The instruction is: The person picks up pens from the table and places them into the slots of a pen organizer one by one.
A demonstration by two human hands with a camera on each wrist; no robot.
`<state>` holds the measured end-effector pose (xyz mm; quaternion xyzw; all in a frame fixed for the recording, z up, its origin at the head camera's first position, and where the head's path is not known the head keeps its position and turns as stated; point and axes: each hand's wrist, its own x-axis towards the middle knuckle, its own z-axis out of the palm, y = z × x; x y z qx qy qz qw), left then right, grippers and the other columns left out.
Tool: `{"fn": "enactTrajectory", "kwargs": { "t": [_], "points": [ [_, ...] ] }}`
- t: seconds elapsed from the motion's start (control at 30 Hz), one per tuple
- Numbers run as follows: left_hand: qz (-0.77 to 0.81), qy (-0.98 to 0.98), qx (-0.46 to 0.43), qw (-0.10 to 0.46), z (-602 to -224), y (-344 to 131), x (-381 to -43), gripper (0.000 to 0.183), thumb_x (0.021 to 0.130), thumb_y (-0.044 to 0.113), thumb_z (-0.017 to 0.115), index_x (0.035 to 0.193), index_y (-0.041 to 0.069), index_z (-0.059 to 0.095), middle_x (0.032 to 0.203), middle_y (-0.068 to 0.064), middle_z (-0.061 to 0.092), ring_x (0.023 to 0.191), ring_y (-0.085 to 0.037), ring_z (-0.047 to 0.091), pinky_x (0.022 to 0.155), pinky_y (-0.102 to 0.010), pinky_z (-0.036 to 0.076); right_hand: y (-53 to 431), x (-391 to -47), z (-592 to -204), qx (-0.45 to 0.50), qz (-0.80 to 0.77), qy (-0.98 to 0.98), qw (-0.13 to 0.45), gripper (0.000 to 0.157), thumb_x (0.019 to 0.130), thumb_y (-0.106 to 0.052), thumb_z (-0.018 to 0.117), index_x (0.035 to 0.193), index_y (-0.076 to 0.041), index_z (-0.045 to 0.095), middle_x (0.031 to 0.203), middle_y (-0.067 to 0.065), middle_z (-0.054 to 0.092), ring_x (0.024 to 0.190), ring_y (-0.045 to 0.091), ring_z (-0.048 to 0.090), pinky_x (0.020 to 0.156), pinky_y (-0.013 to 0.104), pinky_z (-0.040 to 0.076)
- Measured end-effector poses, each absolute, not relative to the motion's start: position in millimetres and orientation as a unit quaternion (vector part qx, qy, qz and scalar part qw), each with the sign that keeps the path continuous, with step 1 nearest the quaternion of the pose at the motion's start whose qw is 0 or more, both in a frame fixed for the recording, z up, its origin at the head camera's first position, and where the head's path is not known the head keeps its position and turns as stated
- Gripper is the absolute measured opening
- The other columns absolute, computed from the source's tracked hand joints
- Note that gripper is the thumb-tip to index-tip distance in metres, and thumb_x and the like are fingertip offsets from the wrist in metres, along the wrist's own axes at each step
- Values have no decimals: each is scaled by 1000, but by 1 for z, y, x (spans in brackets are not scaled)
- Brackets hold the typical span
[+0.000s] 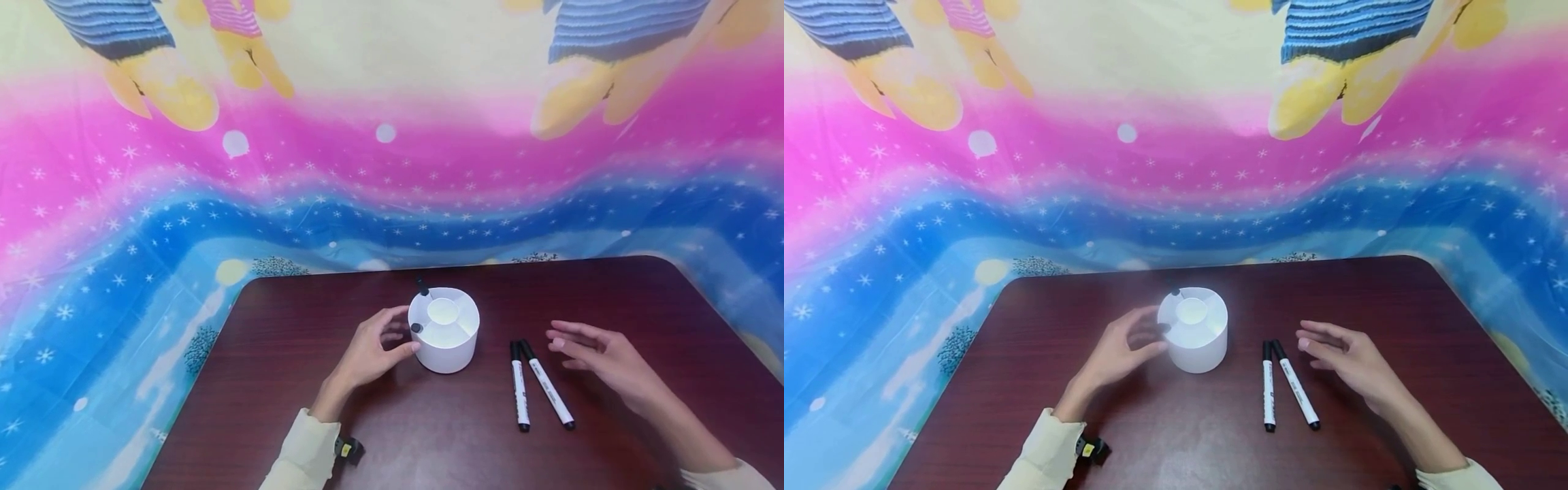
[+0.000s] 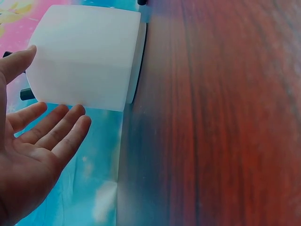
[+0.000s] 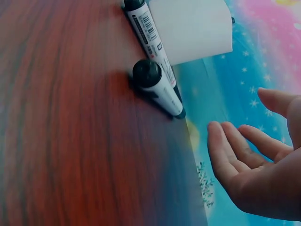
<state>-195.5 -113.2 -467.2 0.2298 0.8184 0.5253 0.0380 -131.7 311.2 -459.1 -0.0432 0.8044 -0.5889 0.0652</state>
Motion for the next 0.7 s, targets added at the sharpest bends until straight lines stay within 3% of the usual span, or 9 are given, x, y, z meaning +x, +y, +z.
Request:
{"fn": "enactTrajectory", "kwargs": {
  "t": [0.2, 0.27, 0.7],
  "points": [
    [524, 821, 225, 39, -468, -114, -195, 66, 92, 21, 88, 151, 18, 59, 137, -6, 67, 124, -28, 72, 109, -44, 61, 319, -129, -462, -11, -568, 812, 131, 67, 108, -31, 67, 161, 3, 43, 152, 20, 63, 112, 4, 75, 89, 34, 67],
    [523, 821, 225, 38, -468, -114, -195, 66, 91, 21, 88, 151, 18, 59, 137, -5, 67, 123, -27, 72, 108, -44, 61, 320, -128, -462, -8, -562, 814, 148, 68, 108, -31, 67, 162, 2, 42, 156, 27, 57, 112, 4, 75, 90, 35, 67],
    [522, 822, 226, 37, -468, -113, -195, 66, 91, 22, 88, 151, 19, 60, 138, -4, 67, 123, -26, 72, 108, -44, 61, 328, -125, -463, -2, -540, 817, 204, 71, 108, -33, 66, 161, 6, 40, 158, 32, 52, 113, 5, 73, 91, 34, 66]
  ]
}}
